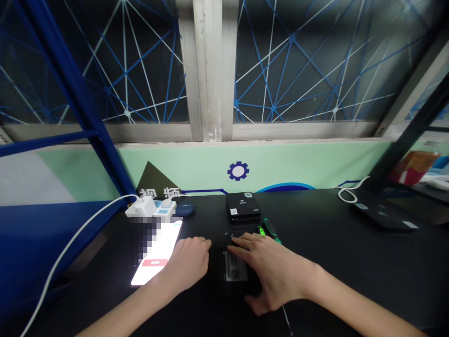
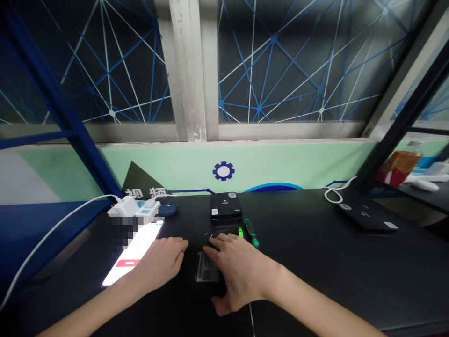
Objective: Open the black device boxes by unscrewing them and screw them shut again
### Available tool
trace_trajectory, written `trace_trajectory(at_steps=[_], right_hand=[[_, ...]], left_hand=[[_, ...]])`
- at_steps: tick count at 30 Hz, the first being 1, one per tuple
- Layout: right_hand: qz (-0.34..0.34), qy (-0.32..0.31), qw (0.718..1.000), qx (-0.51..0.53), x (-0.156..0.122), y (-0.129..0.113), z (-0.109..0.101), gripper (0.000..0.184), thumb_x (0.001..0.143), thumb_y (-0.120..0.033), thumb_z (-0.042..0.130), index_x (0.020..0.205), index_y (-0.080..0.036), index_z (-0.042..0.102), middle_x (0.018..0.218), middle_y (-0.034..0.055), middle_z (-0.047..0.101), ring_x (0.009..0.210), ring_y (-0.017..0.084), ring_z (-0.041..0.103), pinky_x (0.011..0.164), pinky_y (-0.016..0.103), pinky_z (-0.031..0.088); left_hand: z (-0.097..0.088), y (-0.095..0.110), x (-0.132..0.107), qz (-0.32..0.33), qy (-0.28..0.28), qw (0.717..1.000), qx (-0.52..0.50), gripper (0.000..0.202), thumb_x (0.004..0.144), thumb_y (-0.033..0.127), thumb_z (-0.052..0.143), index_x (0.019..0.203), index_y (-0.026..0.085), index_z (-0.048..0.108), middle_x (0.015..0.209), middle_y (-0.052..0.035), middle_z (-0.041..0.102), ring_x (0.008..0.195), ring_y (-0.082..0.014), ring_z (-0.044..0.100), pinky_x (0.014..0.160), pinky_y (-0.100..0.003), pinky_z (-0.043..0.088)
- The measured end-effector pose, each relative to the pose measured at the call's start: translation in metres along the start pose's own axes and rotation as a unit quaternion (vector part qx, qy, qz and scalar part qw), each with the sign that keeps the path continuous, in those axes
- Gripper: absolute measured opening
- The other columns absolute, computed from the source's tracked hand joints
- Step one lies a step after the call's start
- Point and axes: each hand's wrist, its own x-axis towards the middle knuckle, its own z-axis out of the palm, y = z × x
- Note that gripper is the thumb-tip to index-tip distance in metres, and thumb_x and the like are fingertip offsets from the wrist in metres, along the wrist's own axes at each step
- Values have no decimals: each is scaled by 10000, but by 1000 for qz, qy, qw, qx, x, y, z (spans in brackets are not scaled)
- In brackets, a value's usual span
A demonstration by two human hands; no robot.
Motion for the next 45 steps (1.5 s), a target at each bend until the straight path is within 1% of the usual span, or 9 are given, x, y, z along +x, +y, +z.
trace_trajectory(at_steps=[4, 9, 12, 14, 17, 27, 35, 40, 45], right_hand=[[-13, -4, 1000, -3, 1, 1, 3, 989, 596, -477, 729, 1463, -117, 416, 1481, 190, 443, 1272, 384, 467, 1056, 464, 369], [-28, -15, 999, -19, 4, -5, 2, 1016, 591, -436, 721, 1485, -131, 347, 1481, 204, 419, 1261, 398, 453, 1034, 475, 375], [-25, -12, 999, -30, 5, -9, 0, 970, 578, -431, 733, 1431, -123, 389, 1365, 208, 500, 1159, 381, 505, 979, 470, 401], [-22, -11, 999, -38, 5, -9, 0, 919, 554, -441, 749, 1357, -115, 444, 1230, 185, 561, 1065, 355, 535, 937, 459, 420], [-25, -7, 998, -52, 6, -6, 1, 875, 508, -471, 770, 1258, -123, 482, 1093, 139, 585, 961, 325, 549, 892, 447, 439], [-31, 6, 998, -48, 6, 0, -5, 740, 484, -519, 775, 1081, -171, 509, 972, 78, 580, 869, 281, 551, 820, 406, 445], [-18, 23, 999, -23, 2, 1, -10, 711, 485, -476, 791, 1058, -179, 491, 942, 58, 554, 857, 258, 545, 811, 370, 450], [0, 17, 1000, 3, 1, 1, -13, 679, 482, -427, 797, 1035, -202, 474, 945, 43, 542, 845, 243, 540, 763, 349, 444], [29, 37, 999, 13, -3, 2, -21, 672, 478, -381, 797, 1027, -211, 449, 962, 42, 519, 834, 228, 518, 741, 336, 440]], left_hand=[[-1, 2, 0, -1, -1, 1000, -4, 248, 864, 79, 406, 782, 188, 613, 808, -61, 677, 720, -246, 663, 579, -306, 376], [1, 1, 1, -5, -6, 1000, -12, 259, 868, 78, 407, 834, 187, 639, 842, -75, 690, 750, -253, 668, 603, -310, 382], [1, 1, 1, -9, -4, 1000, -14, 263, 878, 84, 405, 840, 192, 642, 842, -76, 694, 754, -254, 667, 602, -313, 377], [0, 1, 2, -7, 1, 1000, -18, 261, 877, 85, 408, 829, 198, 638, 838, -71, 696, 755, -255, 668, 598, -315, 372], [-1, 2, 2, -4, 5, 1000, -24, 261, 869, 82, 412, 812, 209, 633, 825, -57, 698, 757, -258, 672, 594, -315, 369], [1, 1, 2, -12, 0, 1000, -26, 242, 871, 92, 425, 834, 195, 641, 846, -66, 708, 790, -255, 684, 630, -320, 397], [5, -2, 2, -4, 13, 999, -33, 269, 874, 100, 408, 854, 194, 659, 857, -67, 710, 786, -258, 684, 648, -331, 426], [4, -1, 1, -16, -1, 999, -37, 313, 883, 106, 399, 979, 173, 689, 941, -104, 716, 863, -264, 685, 707, -340, 452], [0, 0, 0, -17, -11, 999, -37, 294, 880, 103, 404, 956, 169, 681, 912, -100, 707, 841, -254, 682, 677, -327, 442]])
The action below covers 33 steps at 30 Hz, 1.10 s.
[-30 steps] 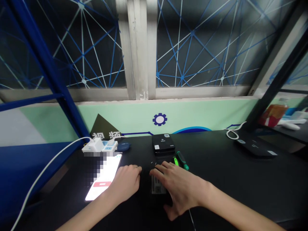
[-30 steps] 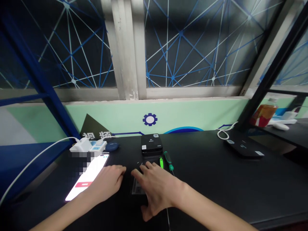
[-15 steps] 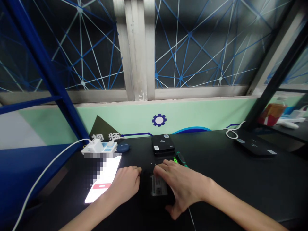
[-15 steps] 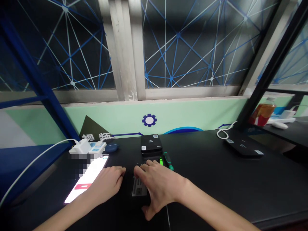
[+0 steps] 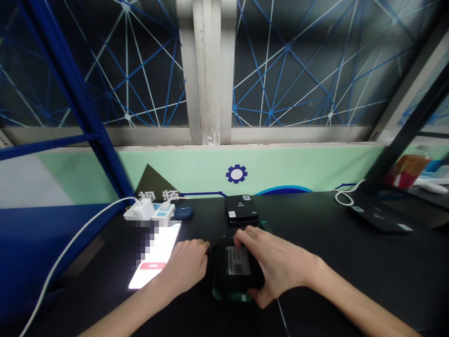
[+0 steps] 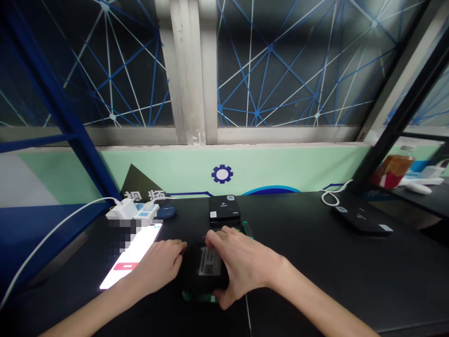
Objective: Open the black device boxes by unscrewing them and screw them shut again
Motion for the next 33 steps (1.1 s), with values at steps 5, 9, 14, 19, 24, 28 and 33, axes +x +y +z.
trace_trajectory(at_steps=[5, 9, 14, 19, 24, 28, 33], right_hand=[[32, 46, 998, -1, 0, 14, -8, 621, 526, -336, 770, 1032, -220, 428, 979, 36, 497, 829, 207, 492, 737, 316, 426], [50, 71, 996, 3, 4, 30, -10, 597, 541, -335, 755, 1019, -224, 415, 965, 30, 493, 815, 199, 484, 705, 306, 425], [31, 114, 993, -2, 13, 45, -11, 571, 571, -344, 737, 1003, -218, 386, 1010, 58, 506, 895, 230, 494, 750, 331, 428], [13, 154, 988, -31, 31, 63, -11, 510, 617, -378, 706, 940, -225, 344, 996, 73, 530, 922, 258, 503, 768, 358, 422], [23, 180, 982, -44, 46, 83, -2, 526, 590, -365, 729, 912, -233, 334, 917, 54, 547, 852, 248, 510, 734, 354, 430], [36, 192, 980, -38, 49, 94, 6, 541, 581, -396, 747, 896, -237, 337, 947, 64, 576, 859, 256, 529, 736, 362, 439], [42, 199, 978, -40, 48, 95, 10, 500, 621, -391, 738, 957, -230, 404, 1039, 95, 606, 934, 281, 557, 808, 394, 447]], left_hand=[[3, -2, 0, 12, 14, 1000, 13, 255, 872, 97, 409, 853, 183, 647, 830, -77, 679, 739, -247, 664, 585, -315, 382], [7, -4, -1, 20, 24, 999, 19, 230, 872, 105, 412, 810, 188, 618, 787, -60, 659, 688, -233, 649, 553, -297, 338], [6, -4, -2, 23, 25, 999, 38, 221, 867, 101, 410, 767, 190, 585, 755, -53, 641, 625, -208, 614, 510, -290, 269], [5, -3, -3, 29, 29, 998, 37, 216, 861, 100, 409, 763, 195, 576, 748, -46, 632, 613, -206, 597, 502, -292, 250], [6, -4, -1, 22, 21, 999, 32, 219, 864, 103, 406, 771, 193, 583, 751, -50, 629, 601, -202, 588, 502, -288, 257], [4, -2, 0, 21, 24, 999, 30, 218, 866, 95, 409, 802, 189, 595, 776, -55, 635, 632, -207, 600, 515, -288, 263], [2, -1, -1, 20, 10, 999, 34, 197, 868, 99, 420, 767, 187, 565, 754, -45, 622, 588, -190, 572, 494, -278, 215]])
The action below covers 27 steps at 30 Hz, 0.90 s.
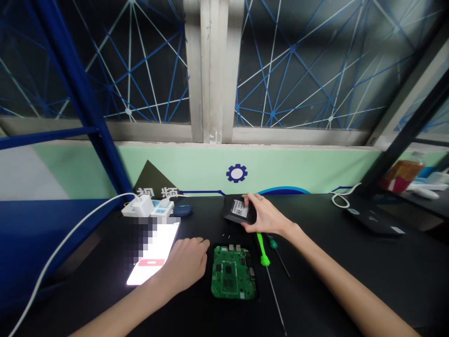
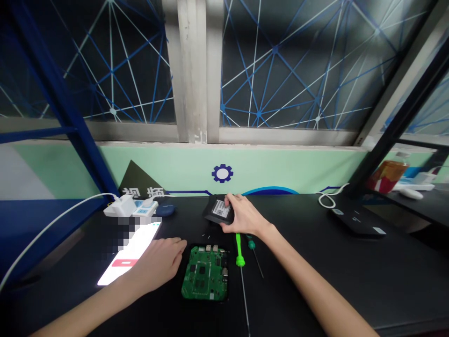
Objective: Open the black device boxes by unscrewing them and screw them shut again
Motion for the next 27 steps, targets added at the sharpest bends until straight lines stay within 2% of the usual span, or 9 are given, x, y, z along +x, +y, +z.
trace_trajectory(at_steps=[5, 9, 13, 16, 18, 21, 22, 24, 27], right_hand=[[-21, 1, 1000, -8, -5, -3, -2, 437, 699, -362, 698, 1051, -212, 486, 1230, 136, 590, 1098, 309, 540, 947, 443, 420], [-36, 5, 999, -14, -11, -1, -2, 460, 727, -394, 703, 1101, -205, 516, 1377, 154, 523, 1202, 321, 505, 1025, 476, 383], [-47, 6, 999, -16, -14, 0, -4, 524, 732, -423, 717, 1169, -208, 523, 1401, 154, 511, 1240, 330, 488, 1037, 500, 378], [-63, 24, 998, -10, -16, -4, -8, 493, 746, -410, 716, 1163, -212, 544, 1402, 145, 512, 1243, 324, 484, 1036, 491, 382], [-71, 50, 996, -1, -18, -9, -12, 373, 786, -369, 684, 1109, -215, 577, 1323, 124, 572, 1175, 299, 526, 996, 459, 413], [-54, 87, 995, 22, -21, -19, -19, 95, 864, -274, 577, 909, -203, 622, 939, 67, 681, 884, 219, 605, 804, 347, 468], [-46, 75, 996, 33, -23, -23, -22, 83, 867, -243, 558, 848, -199, 626, 813, 39, 663, 772, 186, 598, 720, 305, 458], [-37, 4, 997, 61, -26, -32, -25, 94, 841, -193, 552, 806, -196, 639, 660, -14, 607, 587, 127, 538, 584, 252, 400], [-49, -98, 992, 64, -31, -45, -28, 105, 770, -144, 569, 721, -192, 648, 610, -37, 599, 530, 96, 507, 547, 231, 356]], left_hand=[[2, -2, 0, 3, 4, 1000, -1, 196, 860, 98, 418, 759, 193, 557, 745, -40, 615, 585, -194, 569, 490, -284, 211], [4, -3, 2, 4, 8, 1000, -1, 194, 858, 98, 418, 757, 191, 555, 741, -43, 614, 588, -189, 571, 495, -287, 213], [5, -3, 1, 4, 8, 1000, -5, 197, 865, 103, 417, 751, 191, 552, 738, -42, 612, 583, -185, 569, 495, -283, 216], [4, -3, 1, 3, 7, 1000, -10, 200, 870, 104, 417, 744, 192, 546, 729, -38, 609, 578, -184, 566, 493, -283, 210], [3, -3, 1, 4, 9, 1000, -15, 207, 875, 100, 415, 730, 192, 531, 715, -32, 605, 567, -178, 560, 493, -284, 202], [2, -5, 1, 5, 13, 1000, -19, 220, 883, 96, 412, 706, 193, 500, 695, -25, 599, 564, -175, 556, 497, -288, 190], [2, -5, 1, 5, 15, 1000, -20, 227, 890, 98, 408, 702, 194, 493, 691, -24, 599, 569, -175, 558, 499, -289, 188], [2, -6, 0, 4, 16, 1000, -22, 231, 898, 104, 408, 698, 196, 480, 690, -19, 599, 583, -175, 564, 504, -289, 187], [1, -7, 0, 4, 16, 999, -39, 250, 910, 125, 409, 676, 198, 454, 656, -4, 581, 569, -163, 546, 505, -286, 184]])
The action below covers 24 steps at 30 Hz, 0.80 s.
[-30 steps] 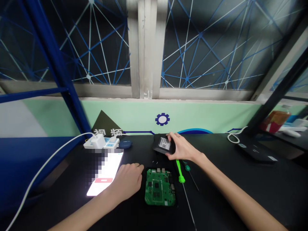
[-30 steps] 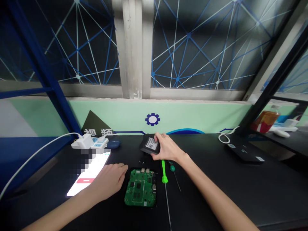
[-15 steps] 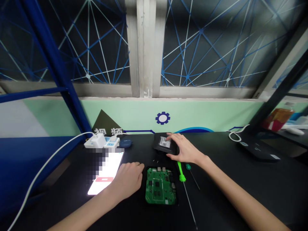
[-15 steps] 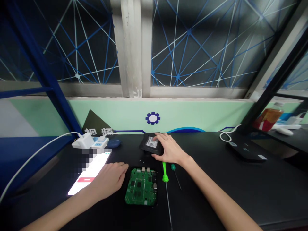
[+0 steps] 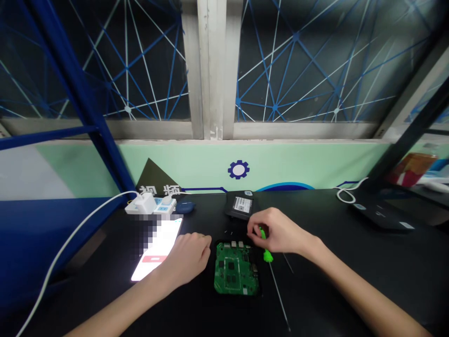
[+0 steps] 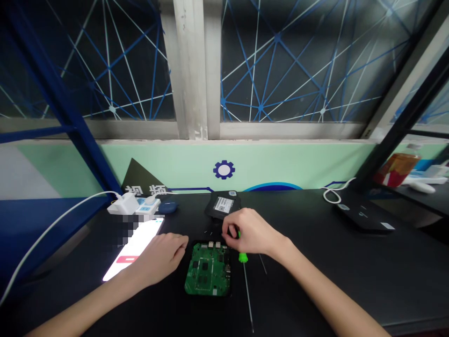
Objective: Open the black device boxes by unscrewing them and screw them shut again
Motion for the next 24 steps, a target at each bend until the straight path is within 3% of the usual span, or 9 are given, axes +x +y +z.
trace_trajectory(at_steps=[3, 7, 14, 19, 24], right_hand=[[-1, -68, 998, -15, -2, -8, 3, 96, 697, -128, 596, 698, -198, 662, 662, -36, 654, 548, 95, 529, 559, 229, 353], [17, -111, 993, -26, -5, -11, 8, 78, 699, -218, 648, 759, -216, 699, 708, -24, 701, 583, 123, 591, 563, 238, 363], [24, -130, 986, -105, 0, -21, 16, 155, 645, -265, 666, 788, -235, 719, 692, 3, 717, 589, 179, 630, 515, 265, 334], [49, -177, 966, -182, 13, -36, 18, 117, 607, -258, 660, 683, -193, 719, 663, 65, 715, 548, 206, 632, 440, 275, 245], [18, -204, 955, -215, 22, -38, 19, 156, 596, -308, 692, 661, -172, 733, 650, 86, 717, 545, 215, 633, 437, 278, 231]], left_hand=[[-1, -1, 0, -6, -3, 1000, -21, 294, 935, 167, 399, 645, 198, 434, 594, 9, 537, 514, -146, 497, 500, -286, 172], [-2, -1, 1, -15, -13, 999, -29, 305, 940, 194, 400, 638, 198, 449, 558, 13, 511, 482, -139, 473, 495, -289, 160], [-13, 1, 0, -3, -39, 999, -33, 294, 936, 200, 394, 675, 203, 528, 584, -2, 548, 518, -165, 536, 495, -288, 182], [-14, -1, -1, 10, -44, 998, -34, 313, 943, 208, 399, 670, 204, 552, 598, -9, 566, 539, -182, 566, 495, -289, 194], [-14, -3, -1, 9, -48, 998, -36, 301, 935, 214, 414, 697, 207, 597, 650, -21, 609, 575, -194, 589, 509, -279, 239]])
